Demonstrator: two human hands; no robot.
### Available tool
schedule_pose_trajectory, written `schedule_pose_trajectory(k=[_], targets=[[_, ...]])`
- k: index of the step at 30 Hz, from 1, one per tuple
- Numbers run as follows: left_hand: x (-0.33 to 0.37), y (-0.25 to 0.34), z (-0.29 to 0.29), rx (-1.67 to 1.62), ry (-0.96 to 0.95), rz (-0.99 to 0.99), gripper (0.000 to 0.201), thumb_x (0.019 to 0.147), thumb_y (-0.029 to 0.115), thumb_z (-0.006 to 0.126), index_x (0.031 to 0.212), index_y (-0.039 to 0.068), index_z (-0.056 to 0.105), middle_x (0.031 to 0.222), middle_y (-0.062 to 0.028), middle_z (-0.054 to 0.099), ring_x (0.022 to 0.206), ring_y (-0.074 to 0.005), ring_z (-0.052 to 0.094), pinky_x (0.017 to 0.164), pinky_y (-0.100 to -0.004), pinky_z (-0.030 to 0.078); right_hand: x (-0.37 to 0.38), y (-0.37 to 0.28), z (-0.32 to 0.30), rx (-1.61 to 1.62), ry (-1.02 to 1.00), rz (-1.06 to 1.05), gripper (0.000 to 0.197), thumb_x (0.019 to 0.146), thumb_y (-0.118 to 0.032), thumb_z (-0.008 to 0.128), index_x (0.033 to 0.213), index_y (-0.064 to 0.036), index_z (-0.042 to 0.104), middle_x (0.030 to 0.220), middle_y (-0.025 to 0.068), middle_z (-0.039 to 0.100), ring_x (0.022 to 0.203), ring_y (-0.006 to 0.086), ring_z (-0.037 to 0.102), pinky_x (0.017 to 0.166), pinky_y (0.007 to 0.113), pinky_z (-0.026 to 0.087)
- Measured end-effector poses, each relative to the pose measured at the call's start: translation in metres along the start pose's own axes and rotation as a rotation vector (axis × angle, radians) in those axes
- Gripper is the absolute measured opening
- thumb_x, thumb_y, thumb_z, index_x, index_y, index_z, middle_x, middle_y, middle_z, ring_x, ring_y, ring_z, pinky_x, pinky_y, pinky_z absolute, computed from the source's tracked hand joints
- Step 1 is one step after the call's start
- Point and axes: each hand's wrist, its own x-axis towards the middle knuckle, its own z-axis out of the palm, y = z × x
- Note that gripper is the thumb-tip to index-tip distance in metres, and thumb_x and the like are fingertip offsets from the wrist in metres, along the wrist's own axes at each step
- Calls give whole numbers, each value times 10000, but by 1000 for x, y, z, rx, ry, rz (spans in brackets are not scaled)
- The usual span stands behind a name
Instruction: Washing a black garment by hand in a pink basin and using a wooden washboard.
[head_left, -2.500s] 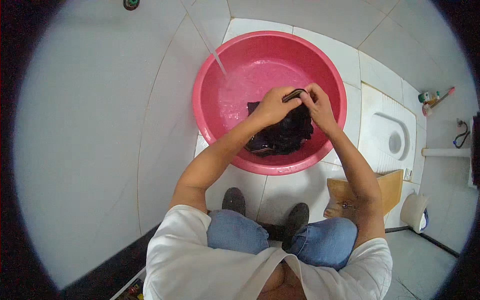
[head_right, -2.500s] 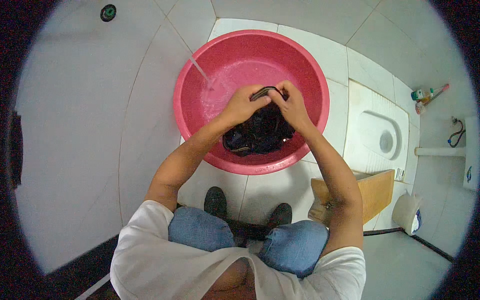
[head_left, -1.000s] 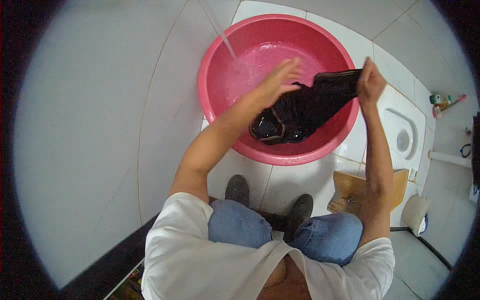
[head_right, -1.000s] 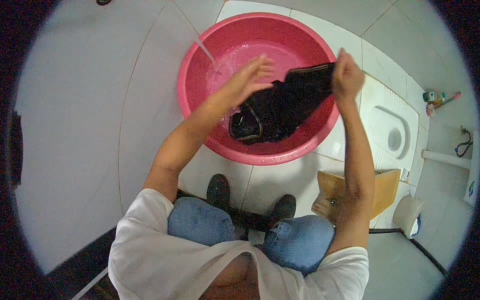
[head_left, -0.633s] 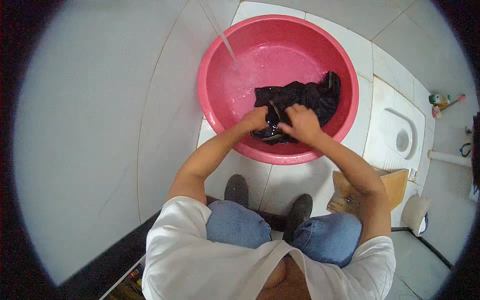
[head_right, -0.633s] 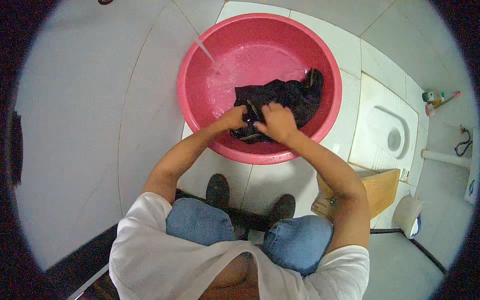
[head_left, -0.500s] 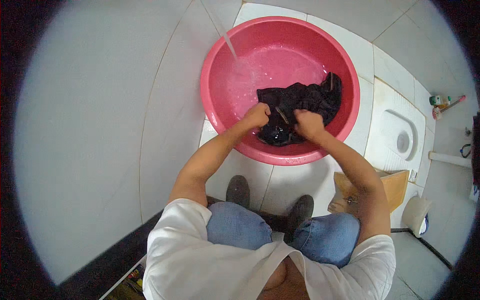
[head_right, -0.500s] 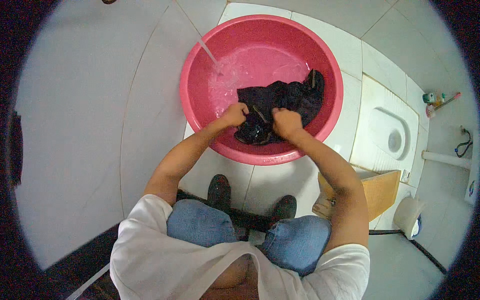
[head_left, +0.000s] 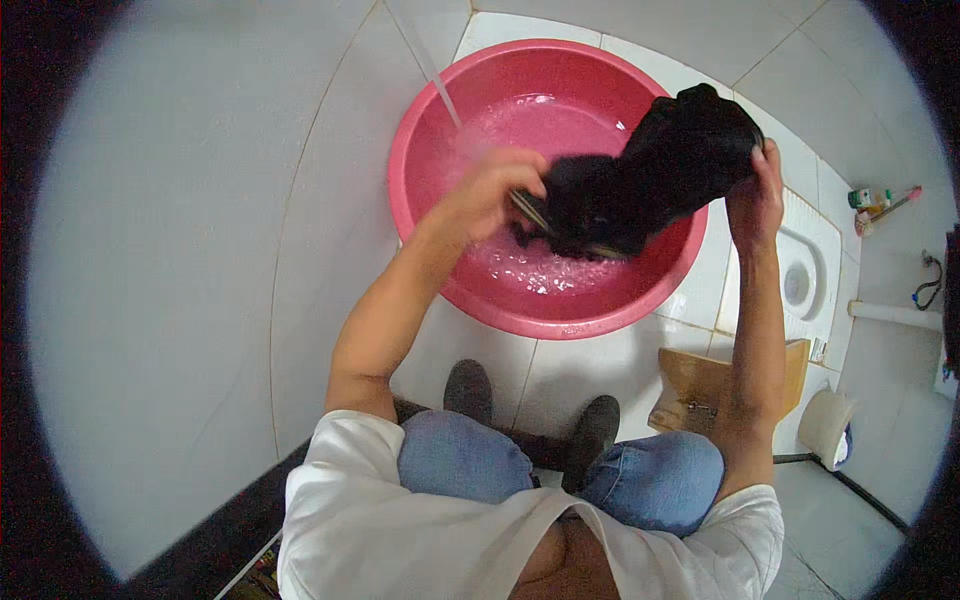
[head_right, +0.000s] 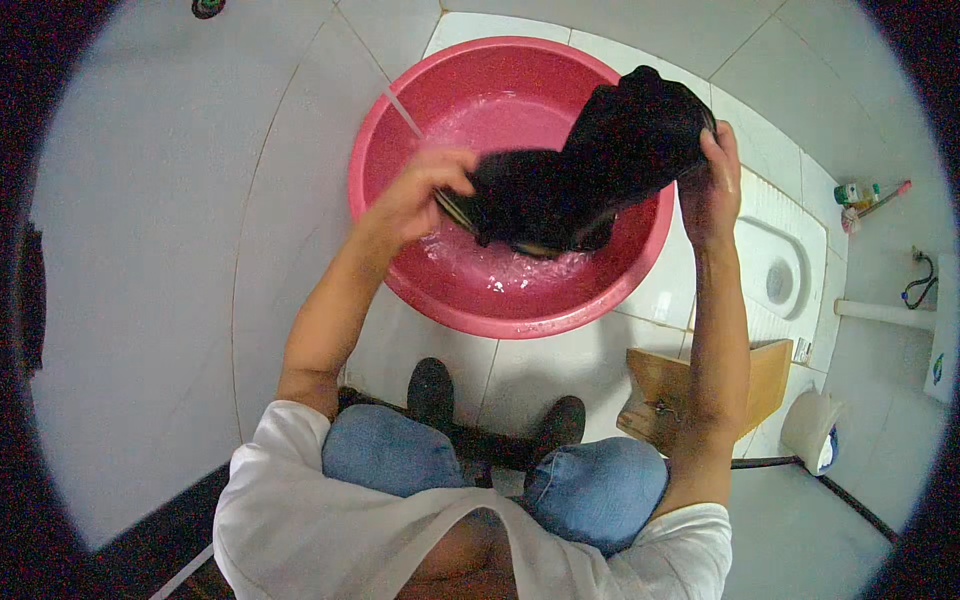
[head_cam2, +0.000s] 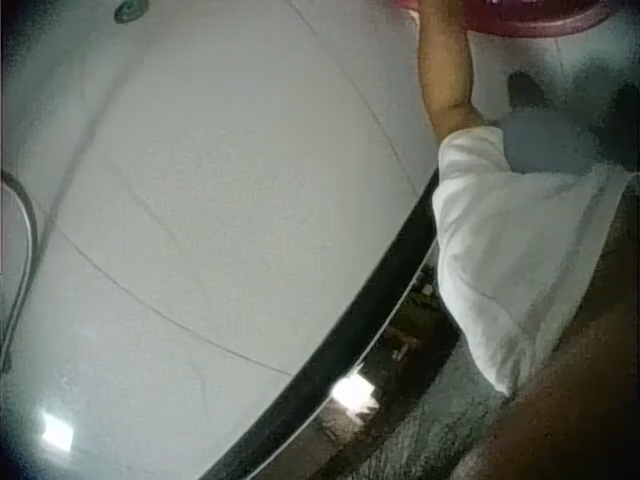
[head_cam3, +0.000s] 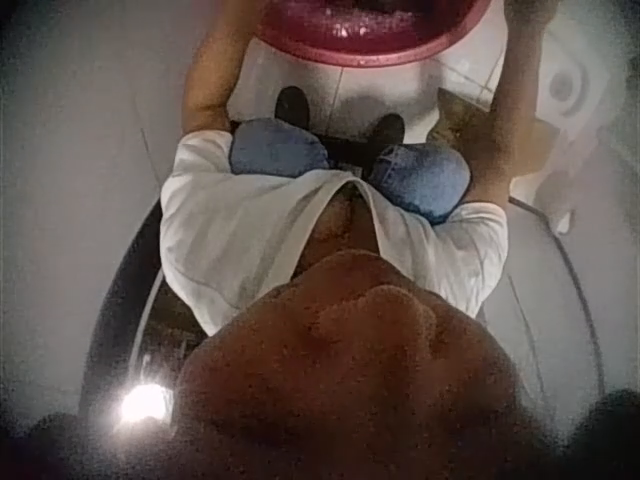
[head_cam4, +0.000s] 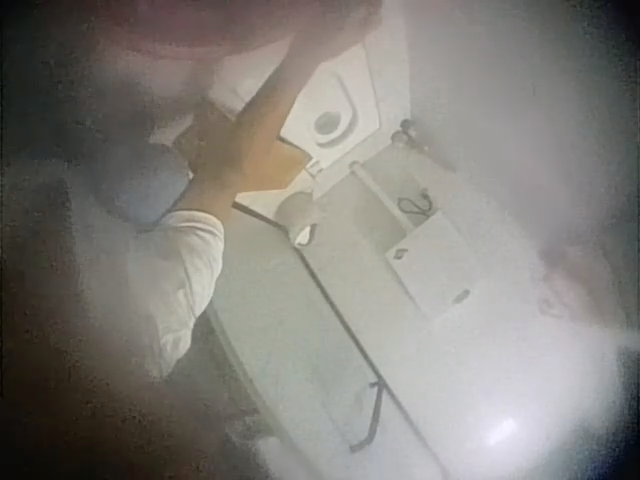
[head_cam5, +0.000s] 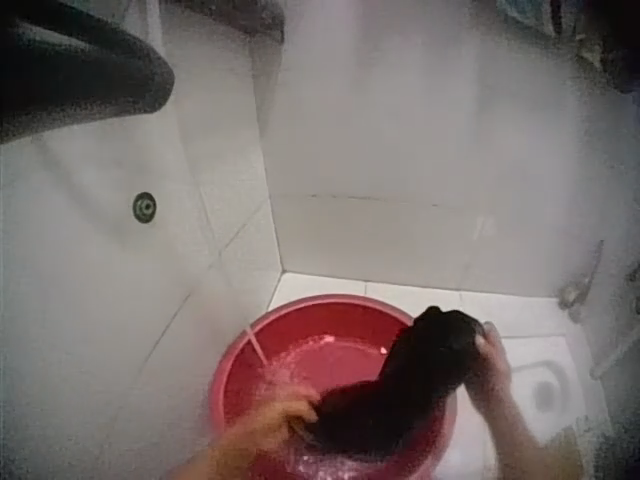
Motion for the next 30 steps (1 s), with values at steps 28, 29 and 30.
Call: schedule_pose_trajectory(k=[28, 29, 30], targets=[[7, 4, 24, -169, 9, 44, 356, 960, 322, 529, 1045, -11, 620, 973, -101, 663, 860, -168, 636, 788, -318, 505, -10, 30, 23, -109, -266, 347, 217, 935, -183, 559, 1082, -31, 610, 935, 15, 640, 844, 108, 599, 750, 257, 484], [15, -5, 20, -191, 34, 33, 369, 963, 333, 522, 1055, -12, 615, 978, -102, 660, 869, -167, 630, 790, -316, 498, -8, 45, 15, -129, -203, 375, 215, 945, -180, 542, 1092, -35, 602, 949, 15, 639, 855, 106, 594, 765, 254, 477], [21, -13, 18, -211, 59, 30, 382, 966, 344, 515, 1065, -13, 610, 982, -102, 657, 878, -166, 623, 792, -314, 491, -9, 54, 9, -149, -146, 396, 214, 954, -177, 525, 1102, -39, 594, 963, 16, 637, 866, 104, 589, 781, 251, 470]])
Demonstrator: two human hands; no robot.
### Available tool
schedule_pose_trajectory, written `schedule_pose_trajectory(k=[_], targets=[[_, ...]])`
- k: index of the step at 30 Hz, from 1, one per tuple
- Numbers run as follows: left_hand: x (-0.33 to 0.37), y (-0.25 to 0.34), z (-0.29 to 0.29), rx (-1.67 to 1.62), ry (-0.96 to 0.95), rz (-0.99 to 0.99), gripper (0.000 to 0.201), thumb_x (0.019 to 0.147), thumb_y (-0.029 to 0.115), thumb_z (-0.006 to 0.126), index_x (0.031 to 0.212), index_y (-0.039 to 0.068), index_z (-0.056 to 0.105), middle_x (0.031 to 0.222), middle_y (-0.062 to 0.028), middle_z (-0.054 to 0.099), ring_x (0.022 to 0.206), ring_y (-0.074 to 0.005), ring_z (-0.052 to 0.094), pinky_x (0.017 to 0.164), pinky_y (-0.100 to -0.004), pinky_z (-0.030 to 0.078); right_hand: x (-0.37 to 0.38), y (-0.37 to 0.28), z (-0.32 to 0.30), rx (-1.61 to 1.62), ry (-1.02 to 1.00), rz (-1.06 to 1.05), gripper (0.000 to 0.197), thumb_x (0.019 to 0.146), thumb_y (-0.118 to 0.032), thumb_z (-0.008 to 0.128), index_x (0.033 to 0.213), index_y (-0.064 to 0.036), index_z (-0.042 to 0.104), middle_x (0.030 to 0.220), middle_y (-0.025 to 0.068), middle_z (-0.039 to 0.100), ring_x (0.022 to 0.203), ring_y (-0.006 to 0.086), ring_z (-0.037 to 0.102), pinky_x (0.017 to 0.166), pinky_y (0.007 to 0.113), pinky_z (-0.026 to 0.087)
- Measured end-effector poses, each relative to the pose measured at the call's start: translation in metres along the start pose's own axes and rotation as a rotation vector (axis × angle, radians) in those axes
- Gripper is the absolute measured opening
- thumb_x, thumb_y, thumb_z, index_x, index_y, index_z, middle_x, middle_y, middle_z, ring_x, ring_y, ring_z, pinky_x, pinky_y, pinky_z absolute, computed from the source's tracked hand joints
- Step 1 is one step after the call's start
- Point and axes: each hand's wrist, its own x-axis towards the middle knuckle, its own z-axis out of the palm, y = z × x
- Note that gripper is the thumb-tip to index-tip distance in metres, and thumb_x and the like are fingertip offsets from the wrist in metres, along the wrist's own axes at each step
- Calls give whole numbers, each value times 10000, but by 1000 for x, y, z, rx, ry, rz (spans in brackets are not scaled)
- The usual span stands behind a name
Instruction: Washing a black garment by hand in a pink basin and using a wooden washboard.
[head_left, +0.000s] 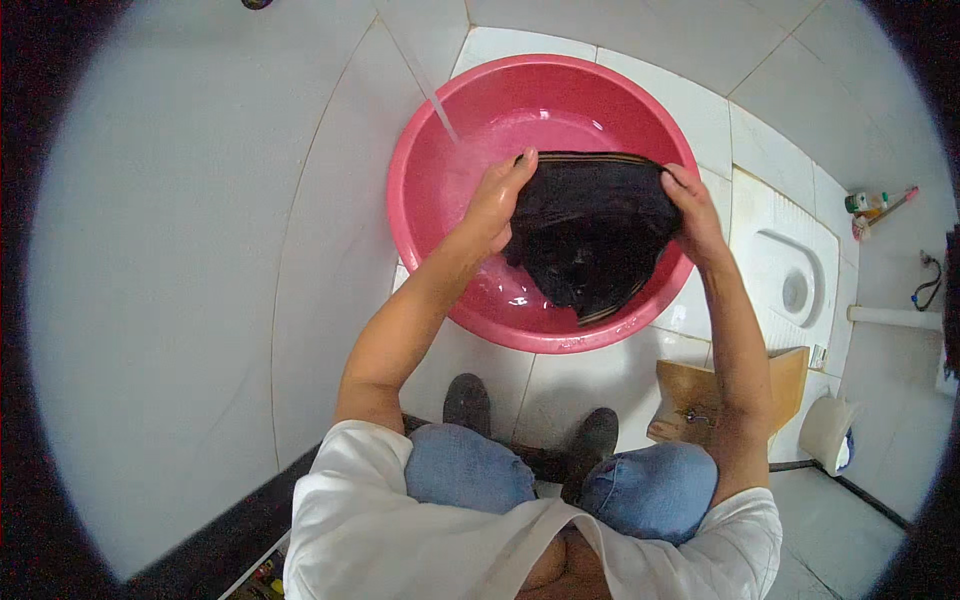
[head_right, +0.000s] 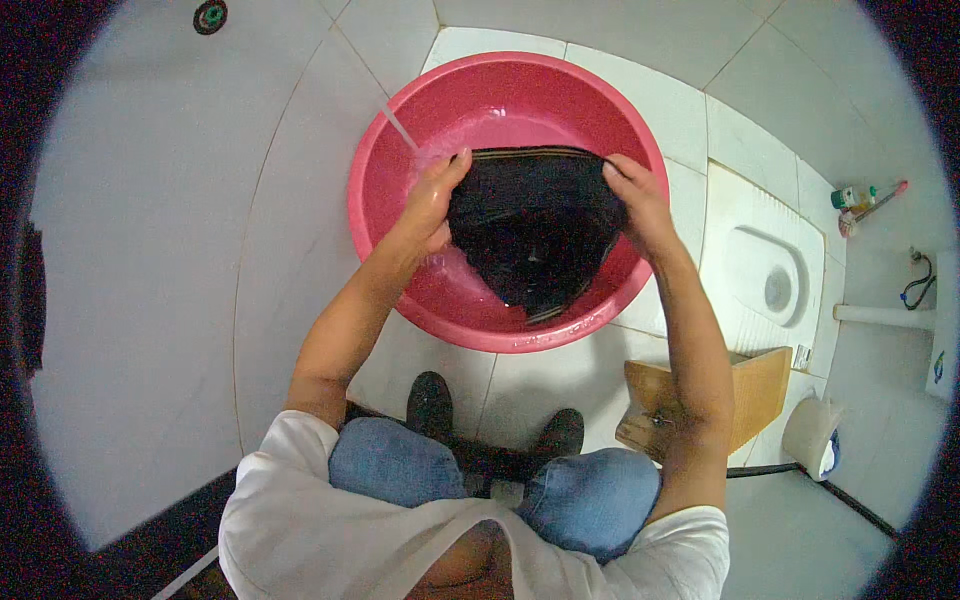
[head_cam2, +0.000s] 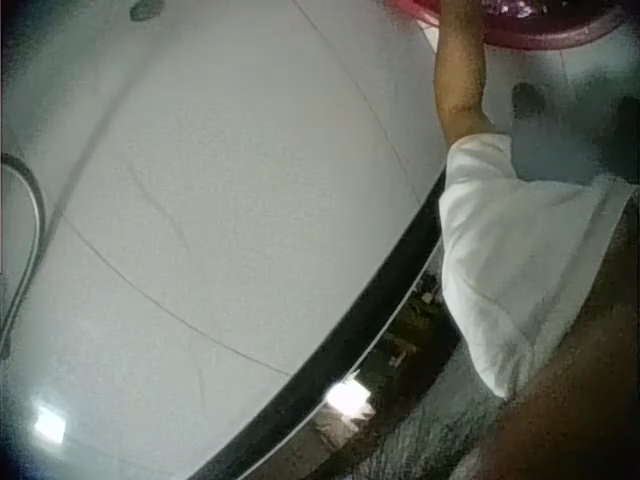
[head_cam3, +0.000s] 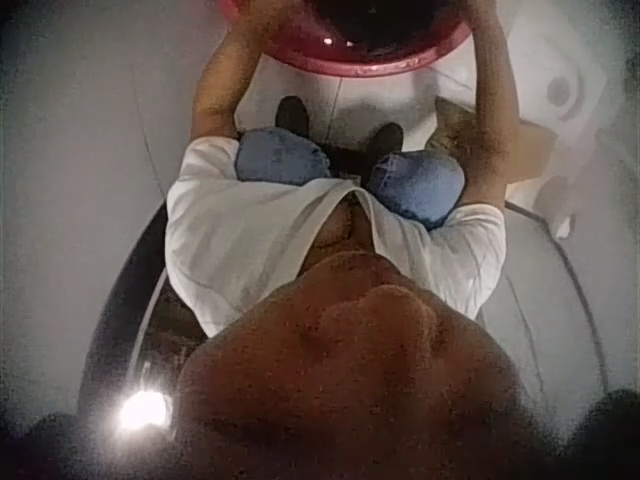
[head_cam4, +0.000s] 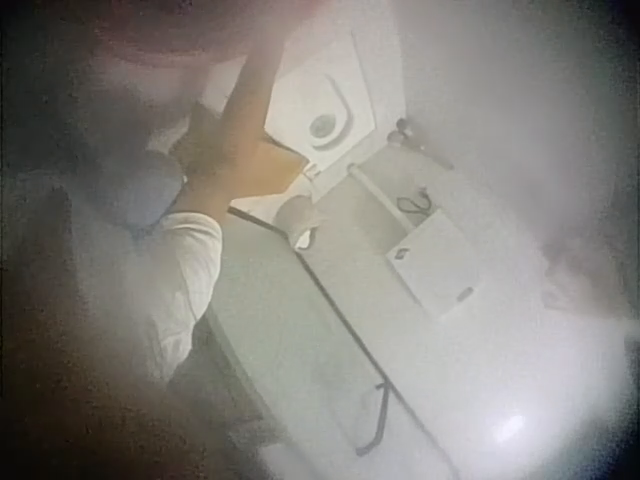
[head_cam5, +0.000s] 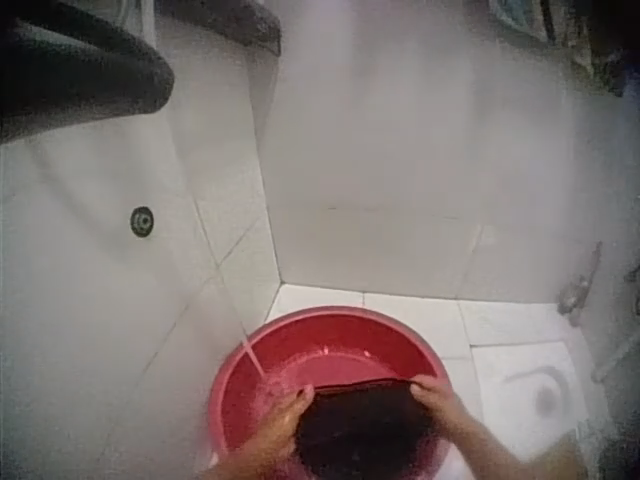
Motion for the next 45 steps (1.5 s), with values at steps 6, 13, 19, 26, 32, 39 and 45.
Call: schedule_pose_trajectory(k=[6, 13, 19, 26, 32, 39, 45], targets=[[21, -47, -5, 106, 178, 19, 352, 973, 338, 503, 1045, 19, 633, 938, -67, 648, 856, -173, 592, 810, -332, 458, 1, 4, 61, -576, 239, -397, 219, 956, -103, 448, 1109, -27, 585, 1003, 69, 631, 988, 164, 577, 912, 283, 422], [14, -86, 22, -161, 282, -185, 354, 976, 361, 426, 1116, 87, 601, 1006, -40, 626, 915, -162, 579, 838, -317, 455, 4, 46, 116, -1167, -35, -858, 247, 795, -335, 646, 738, -103, 583, 679, 83, 571, 669, 314, 600, 664, 388, 492], [7, -93, -9, 200, -42, 228, 452, 941, 427, 472, 1140, 50, 618, 974, -66, 643, 879, -202, 596, 777, -361, 466, -19, 37, 151, -1123, -95, -940, 188, 712, -199, 672, 627, -71, 562, 688, 105, 579, 629, 333, 566, 575, 425, 454], [27, -94, -7, -257, -88, -276, 333, 923, 371, 523, 850, 79, 665, 781, -51, 625, 692, -175, 581, 658, -376, 480, -1, 55, 123, -997, 197, -742, 216, 837, -222, 553, 716, -63, 634, 673, 166, 582, 574, 341, 569, 537, 430, 438], [3, -88, 29, 154, 245, -221, 384, 923, 401, 531, 935, 42, 669, 854, -76, 662, 738, -191, 616, 694, -369, 481, 26, 57, 75, -1081, 280, -522, 430, 944, -333, 454, 635, -50, 547, 581, 140, 514, 510, 301, 507, 510, 413, 397], [0, -23, 15, 732, -127, 8, 379, 910, 354, 574, 1076, 18, 628, 936, -73, 657, 824, -153, 609, 772, -323, 486, 15, 25, 38, -466, 80, 25, 422, 960, -381, 493, 701, -56, 566, 660, 17, 544, 666, 114, 523, 642, 326, 431], [5, -6, 18, 740, -148, 238, 279, 880, 237, 626, 1029, 2, 642, 877, -53, 650, 773, -128, 588, 704, -288, 472, 7, 28, 50, -351, 13, -142, 299, 870, -165, 641, 1112, -39, 521, 937, 44, 599, 869, 134, 577, 783, 293, 461]])
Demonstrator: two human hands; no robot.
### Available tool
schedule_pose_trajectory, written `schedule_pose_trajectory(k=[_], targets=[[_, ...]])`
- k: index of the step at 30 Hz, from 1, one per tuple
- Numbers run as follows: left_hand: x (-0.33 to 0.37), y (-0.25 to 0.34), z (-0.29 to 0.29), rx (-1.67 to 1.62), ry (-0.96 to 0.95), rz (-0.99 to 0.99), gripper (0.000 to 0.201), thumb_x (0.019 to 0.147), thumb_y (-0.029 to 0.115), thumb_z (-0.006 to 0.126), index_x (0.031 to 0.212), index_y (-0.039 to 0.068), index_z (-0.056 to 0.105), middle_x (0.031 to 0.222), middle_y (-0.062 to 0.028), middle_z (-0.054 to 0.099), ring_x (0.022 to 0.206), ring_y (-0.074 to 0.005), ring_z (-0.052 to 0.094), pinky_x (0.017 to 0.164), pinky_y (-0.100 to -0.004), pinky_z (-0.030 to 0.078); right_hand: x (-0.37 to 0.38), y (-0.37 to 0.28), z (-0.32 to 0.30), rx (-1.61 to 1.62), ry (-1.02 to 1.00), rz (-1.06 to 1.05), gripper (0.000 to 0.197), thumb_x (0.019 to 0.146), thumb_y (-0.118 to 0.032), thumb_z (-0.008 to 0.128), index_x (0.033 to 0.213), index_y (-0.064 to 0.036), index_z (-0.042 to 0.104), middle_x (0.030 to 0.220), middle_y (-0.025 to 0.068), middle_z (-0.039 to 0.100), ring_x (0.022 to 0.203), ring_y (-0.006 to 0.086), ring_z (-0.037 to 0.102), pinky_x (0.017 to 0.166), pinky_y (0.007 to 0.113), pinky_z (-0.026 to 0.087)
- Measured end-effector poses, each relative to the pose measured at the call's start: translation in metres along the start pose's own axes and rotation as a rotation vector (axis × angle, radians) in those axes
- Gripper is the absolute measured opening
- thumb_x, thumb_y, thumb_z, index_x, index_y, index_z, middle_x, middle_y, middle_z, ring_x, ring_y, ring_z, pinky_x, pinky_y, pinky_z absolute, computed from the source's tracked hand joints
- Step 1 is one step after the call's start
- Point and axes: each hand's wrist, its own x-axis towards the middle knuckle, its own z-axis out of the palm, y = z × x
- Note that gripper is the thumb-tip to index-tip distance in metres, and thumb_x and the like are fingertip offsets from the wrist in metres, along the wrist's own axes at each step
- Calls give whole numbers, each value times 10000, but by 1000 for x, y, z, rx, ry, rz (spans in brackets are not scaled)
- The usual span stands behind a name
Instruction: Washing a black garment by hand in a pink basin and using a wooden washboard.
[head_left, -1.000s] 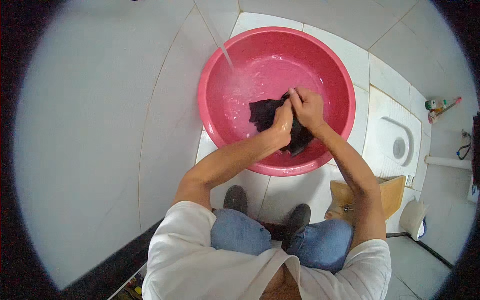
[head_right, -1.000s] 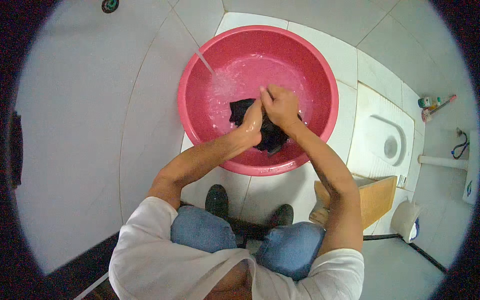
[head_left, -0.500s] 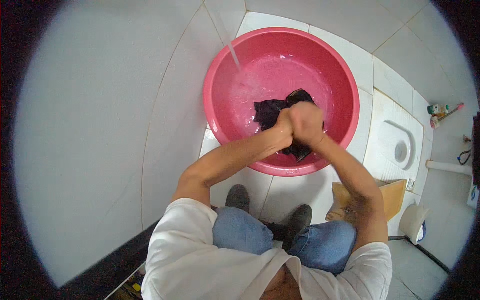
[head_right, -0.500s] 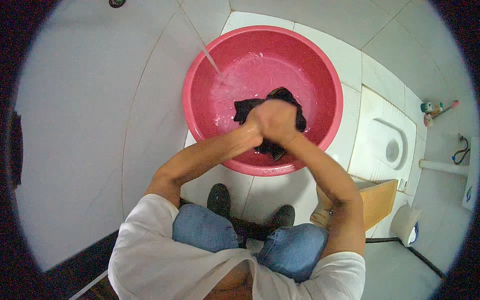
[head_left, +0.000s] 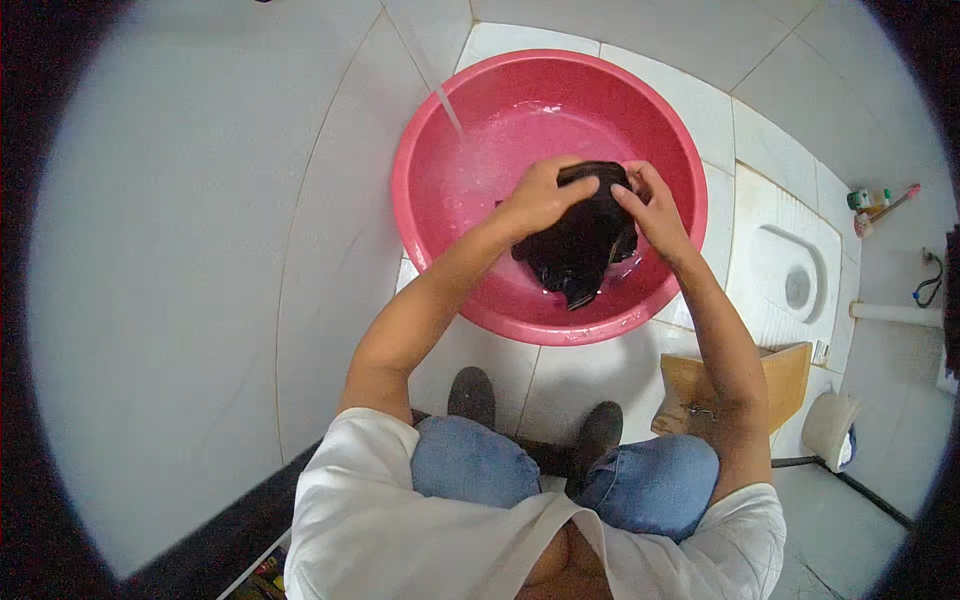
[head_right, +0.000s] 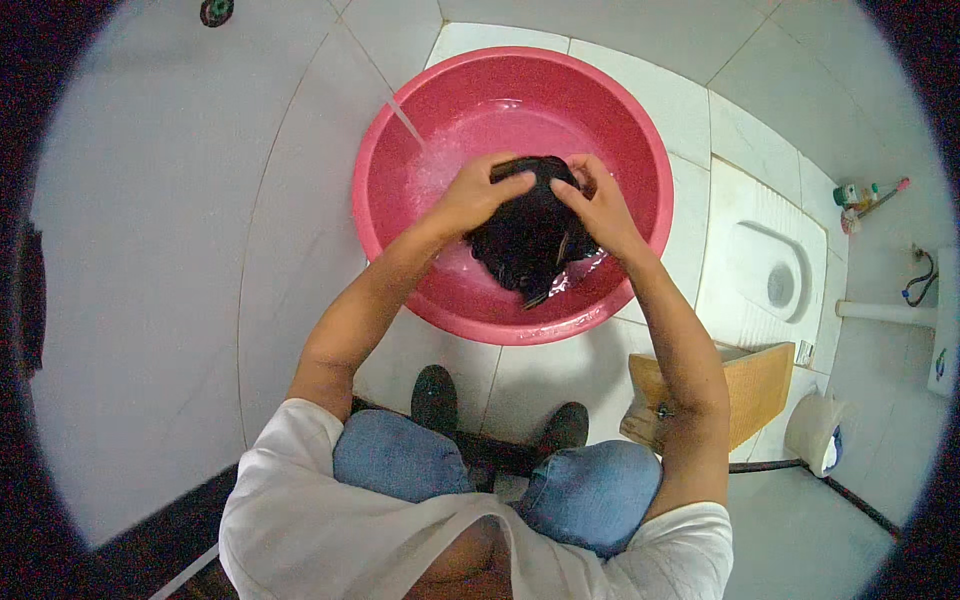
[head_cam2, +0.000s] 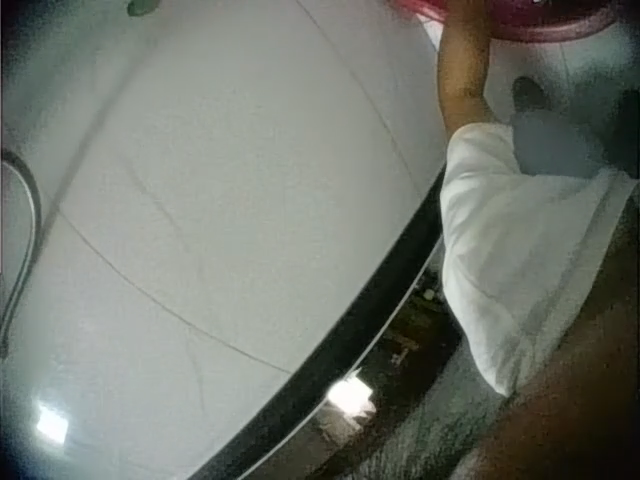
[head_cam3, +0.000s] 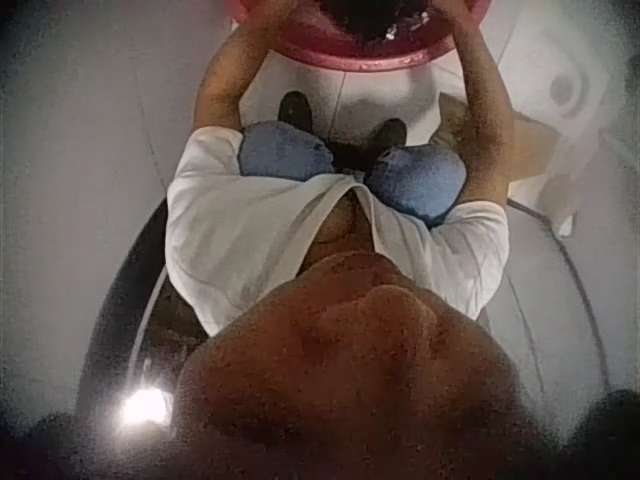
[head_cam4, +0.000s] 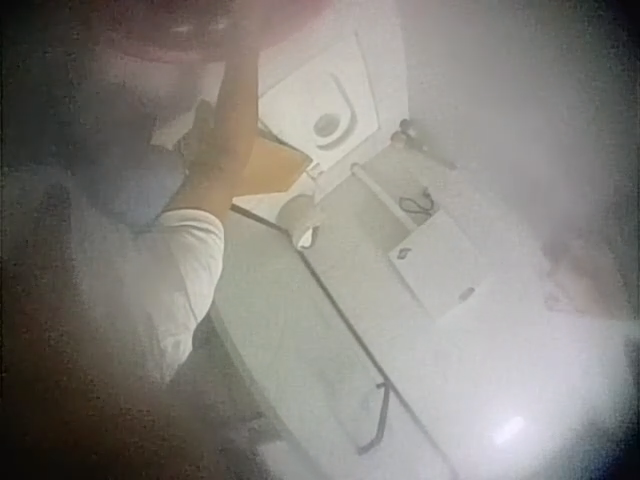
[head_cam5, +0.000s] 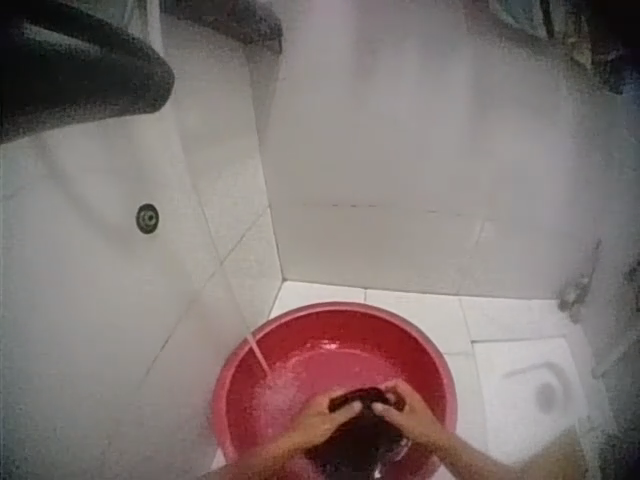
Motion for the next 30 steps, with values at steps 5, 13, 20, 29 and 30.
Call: schedule_pose_trajectory(k=[5, 13, 20, 29, 30], targets=[[-3, 16, -19, 246, 156, 57, 309, 884, 263, 616, 983, -26, 665, 833, -85, 669, 780, -147, 606, 729, -291, 473, -19, 42, 9, -585, 53, -134, 390, 820, -115, 656, 1153, 7, 492, 963, 183, 634, 888, 222, 625, 802, 340, 477], [-11, 21, -71, -116, 416, -28, 320, 875, 236, 620, 1009, -54, 645, 913, -110, 677, 846, -186, 636, 784, -307, 489, -13, -17, -67, 625, -56, -13, 283, 978, -294, 412, 781, -97, 461, 1193, 198, 603, 1127, 324, 577, 1003, 480, 431], [-20, 52, -37, -511, 214, -142, 250, 875, 185, 602, 1014, -20, 636, 925, -97, 666, 823, -176, 640, 755, -308, 509, -18, -4, -5, -305, -157, -28, 560, 798, -272, 737, 1241, -30, 494, 1226, 138, 558, 1127, 244, 548, 1005, 371, 412], [-23, 37, -47, -722, 307, -171, 200, 881, 171, 585, 946, -13, 628, 908, -109, 668, 792, -198, 660, 739, -336, 542, -15, 35, -6, -171, -47, 175, 392, 902, -219, 500, 1217, 10, 546, 1045, 77, 616, 923, 160, 575, 878, 286, 442], [-21, 35, -50, -732, 296, -193, 201, 887, 169, 579, 945, -18, 625, 910, -114, 668, 795, -202, 662, 745, -342, 547, -13, 31, -10, -95, -43, 241, 422, 893, -236, 460, 1227, 9, 543, 1064, 87, 620, 915, 170, 585, 879, 286, 446]])
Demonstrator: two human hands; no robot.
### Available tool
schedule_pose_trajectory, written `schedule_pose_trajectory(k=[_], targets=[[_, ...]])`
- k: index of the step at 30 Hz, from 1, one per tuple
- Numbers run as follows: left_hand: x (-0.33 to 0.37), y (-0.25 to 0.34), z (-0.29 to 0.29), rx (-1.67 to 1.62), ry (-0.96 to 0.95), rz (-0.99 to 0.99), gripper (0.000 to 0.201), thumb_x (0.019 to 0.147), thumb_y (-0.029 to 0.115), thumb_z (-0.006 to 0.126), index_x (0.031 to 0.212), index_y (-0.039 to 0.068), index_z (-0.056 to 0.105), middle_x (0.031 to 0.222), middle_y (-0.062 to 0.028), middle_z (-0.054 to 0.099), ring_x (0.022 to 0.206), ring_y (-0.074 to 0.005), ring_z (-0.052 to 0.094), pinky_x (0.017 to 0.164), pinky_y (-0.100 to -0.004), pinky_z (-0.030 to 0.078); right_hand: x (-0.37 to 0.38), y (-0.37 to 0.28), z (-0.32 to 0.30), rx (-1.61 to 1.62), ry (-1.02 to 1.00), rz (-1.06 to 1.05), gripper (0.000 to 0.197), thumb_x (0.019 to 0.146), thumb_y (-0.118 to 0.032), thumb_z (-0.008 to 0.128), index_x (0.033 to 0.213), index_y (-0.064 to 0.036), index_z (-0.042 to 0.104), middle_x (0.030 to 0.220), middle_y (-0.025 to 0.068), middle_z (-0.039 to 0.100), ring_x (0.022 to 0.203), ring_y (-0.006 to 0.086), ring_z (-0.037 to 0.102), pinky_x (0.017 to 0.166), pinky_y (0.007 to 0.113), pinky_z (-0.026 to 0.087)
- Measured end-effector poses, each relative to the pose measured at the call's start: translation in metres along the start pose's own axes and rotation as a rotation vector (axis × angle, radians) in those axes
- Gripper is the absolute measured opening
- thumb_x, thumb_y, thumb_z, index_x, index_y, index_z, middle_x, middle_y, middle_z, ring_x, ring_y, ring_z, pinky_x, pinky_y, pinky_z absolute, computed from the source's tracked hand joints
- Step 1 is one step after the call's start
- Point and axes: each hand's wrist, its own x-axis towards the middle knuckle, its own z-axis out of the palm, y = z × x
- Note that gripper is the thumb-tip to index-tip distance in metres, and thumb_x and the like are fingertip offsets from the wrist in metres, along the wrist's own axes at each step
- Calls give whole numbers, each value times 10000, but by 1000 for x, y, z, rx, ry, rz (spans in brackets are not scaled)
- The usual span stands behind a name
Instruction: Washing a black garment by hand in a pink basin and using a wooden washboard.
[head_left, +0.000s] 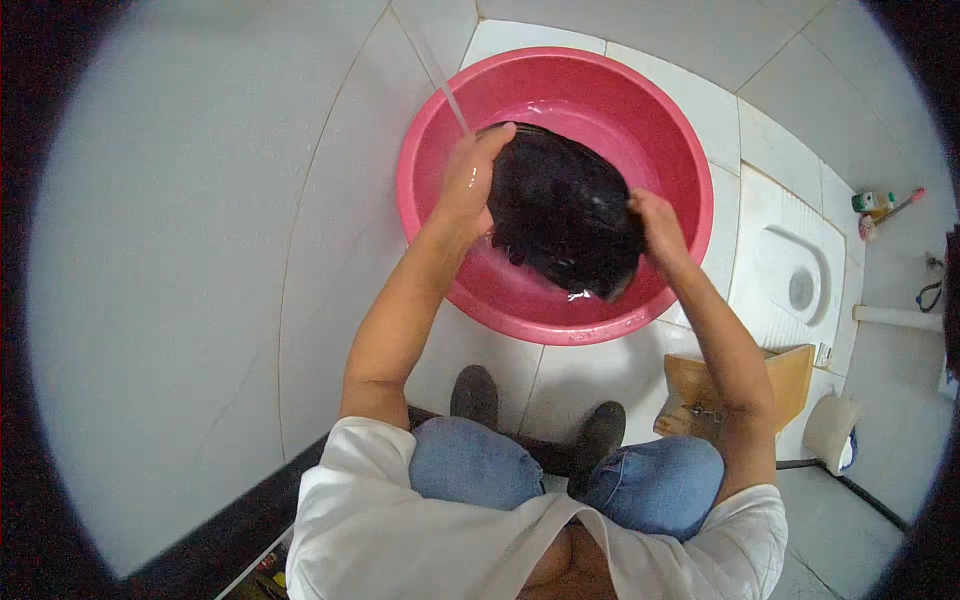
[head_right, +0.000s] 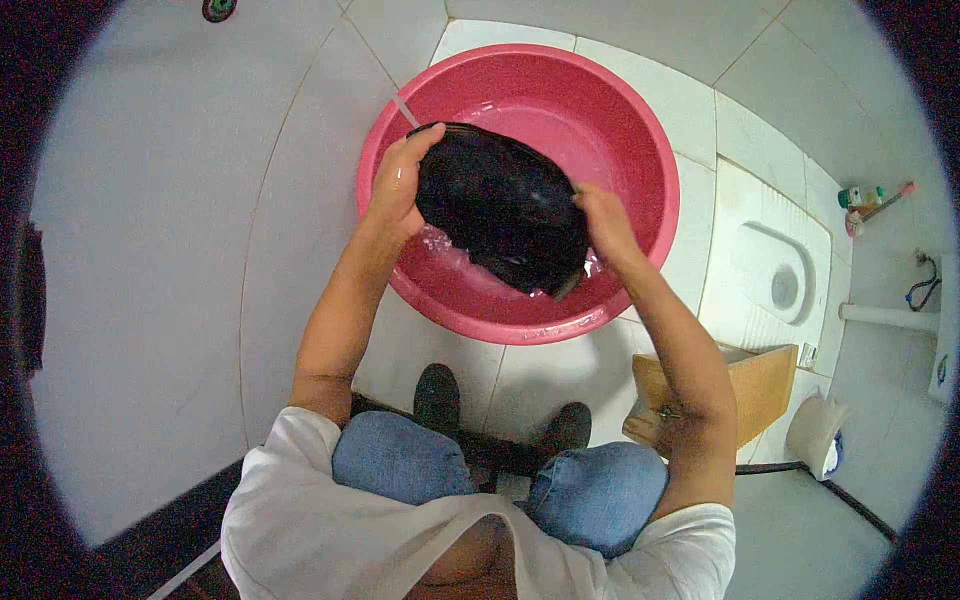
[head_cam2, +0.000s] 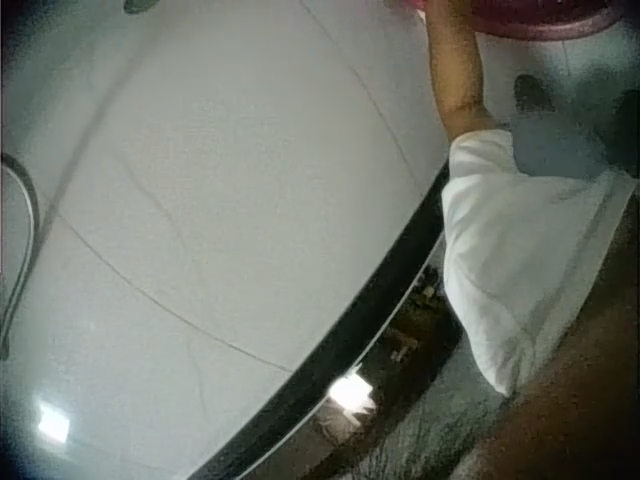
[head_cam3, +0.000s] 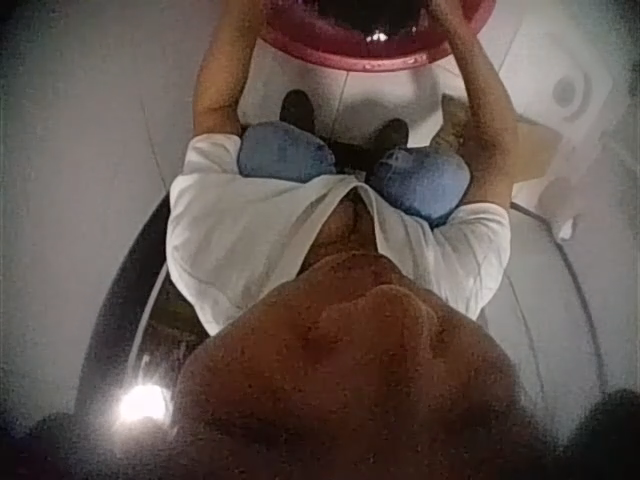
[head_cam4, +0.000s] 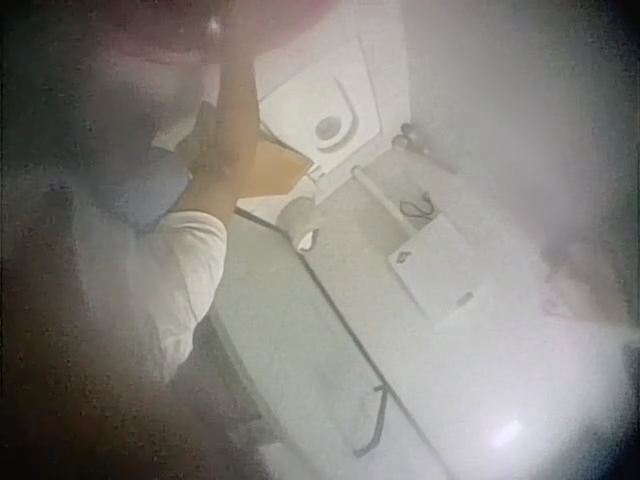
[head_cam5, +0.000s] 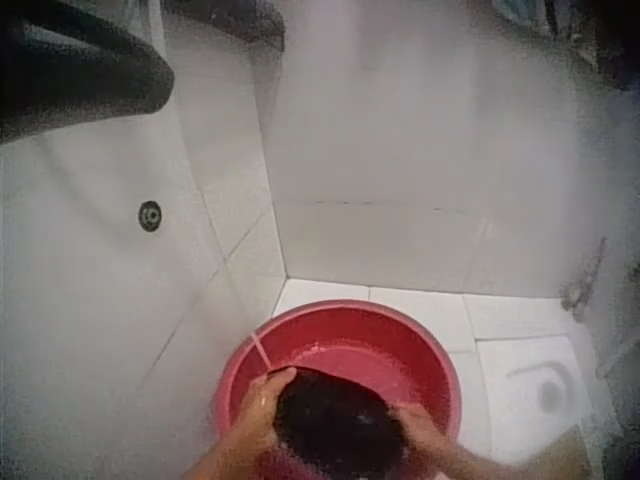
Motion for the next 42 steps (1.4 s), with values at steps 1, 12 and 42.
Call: schedule_pose_trajectory(k=[1, 12, 42], targets=[[2, -1, -2, -5, -4, -26, 202, 894, 167, 574, 945, -22, 623, 912, -119, 668, 797, -207, 665, 750, -349, 551, 0, -4, -5, 264, 72, 42, 407, 860, -258, 478, 1158, 3, 570, 1022, 91, 629, 873, 178, 587, 847, 303, 453], [4, -30, -10, 28, -221, -118, 283, 887, 188, 624, 1110, 13, 613, 995, -89, 662, 913, -187, 633, 868, -323, 500, -17, -53, -33, 321, 102, -89, 204, 878, -201, 660, 1006, -48, 620, 839, -7, 625, 723, 71, 566, 647, 233, 461], [-9, -146, 34, -3, 241, -321, 315, 931, 310, 463, 866, 51, 632, 819, -47, 612, 748, -148, 571, 679, -332, 459, 14, -21, 53, -676, 338, -579, 390, 909, -326, 542, 636, -53, 592, 613, 182, 563, 566, 363, 566, 541, 424, 426]])
